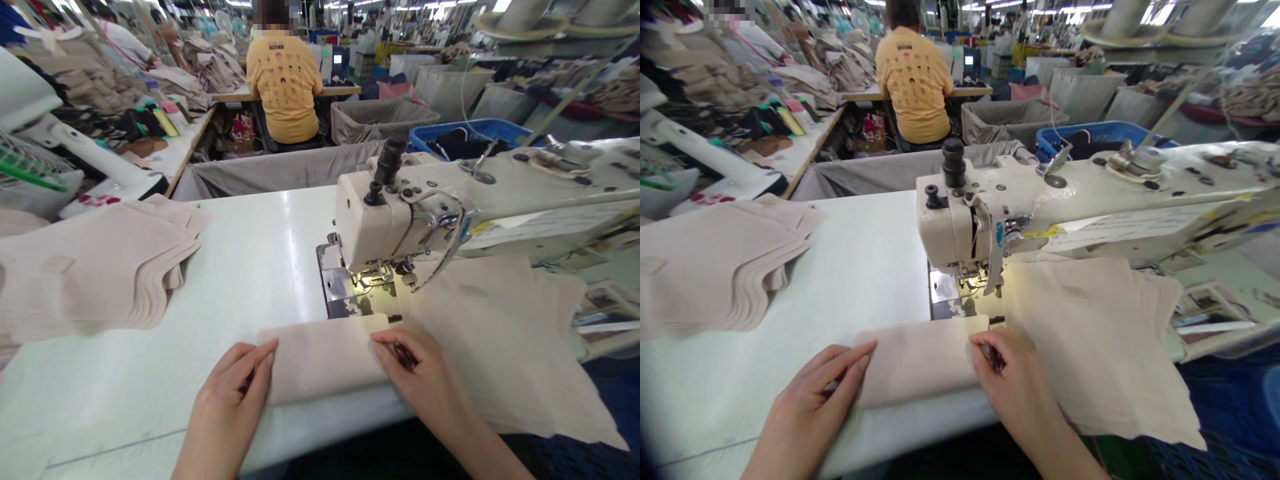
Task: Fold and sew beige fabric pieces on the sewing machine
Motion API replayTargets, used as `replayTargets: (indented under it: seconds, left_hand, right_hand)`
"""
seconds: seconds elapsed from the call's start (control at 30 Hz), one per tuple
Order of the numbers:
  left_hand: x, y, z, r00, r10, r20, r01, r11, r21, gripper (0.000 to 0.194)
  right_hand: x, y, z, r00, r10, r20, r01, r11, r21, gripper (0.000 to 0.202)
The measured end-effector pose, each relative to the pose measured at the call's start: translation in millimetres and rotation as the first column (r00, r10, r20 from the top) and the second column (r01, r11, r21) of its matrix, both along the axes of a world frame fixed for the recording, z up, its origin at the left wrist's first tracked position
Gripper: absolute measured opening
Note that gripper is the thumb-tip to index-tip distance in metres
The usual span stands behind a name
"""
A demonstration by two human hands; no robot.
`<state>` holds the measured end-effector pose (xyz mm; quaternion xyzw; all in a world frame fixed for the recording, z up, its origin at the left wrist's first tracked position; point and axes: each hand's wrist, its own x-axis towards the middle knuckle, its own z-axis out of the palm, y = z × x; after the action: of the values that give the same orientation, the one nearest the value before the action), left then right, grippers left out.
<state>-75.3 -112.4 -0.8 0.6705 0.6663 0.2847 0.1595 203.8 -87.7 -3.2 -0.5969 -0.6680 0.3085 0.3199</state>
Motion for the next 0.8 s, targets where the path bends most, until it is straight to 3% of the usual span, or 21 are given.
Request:
replayTargets:
  seconds: [0.27, 0.8]
  left_hand:
    - [1.7, 0.0, 4.3, 0.999, 0.04, -0.007, -0.04, 0.999, -0.025, 0.037]
    - [1.3, 0.9, 3.6, 0.999, 0.034, -0.001, -0.034, 0.999, -0.007, 0.035]
  right_hand:
    - [0.6, 0.2, -0.2, 0.999, 0.003, 0.038, -0.001, 0.998, -0.07, 0.017]
    - [-2.6, 3.9, 0.3, 0.998, -0.024, 0.057, 0.027, 0.998, -0.063, 0.023]
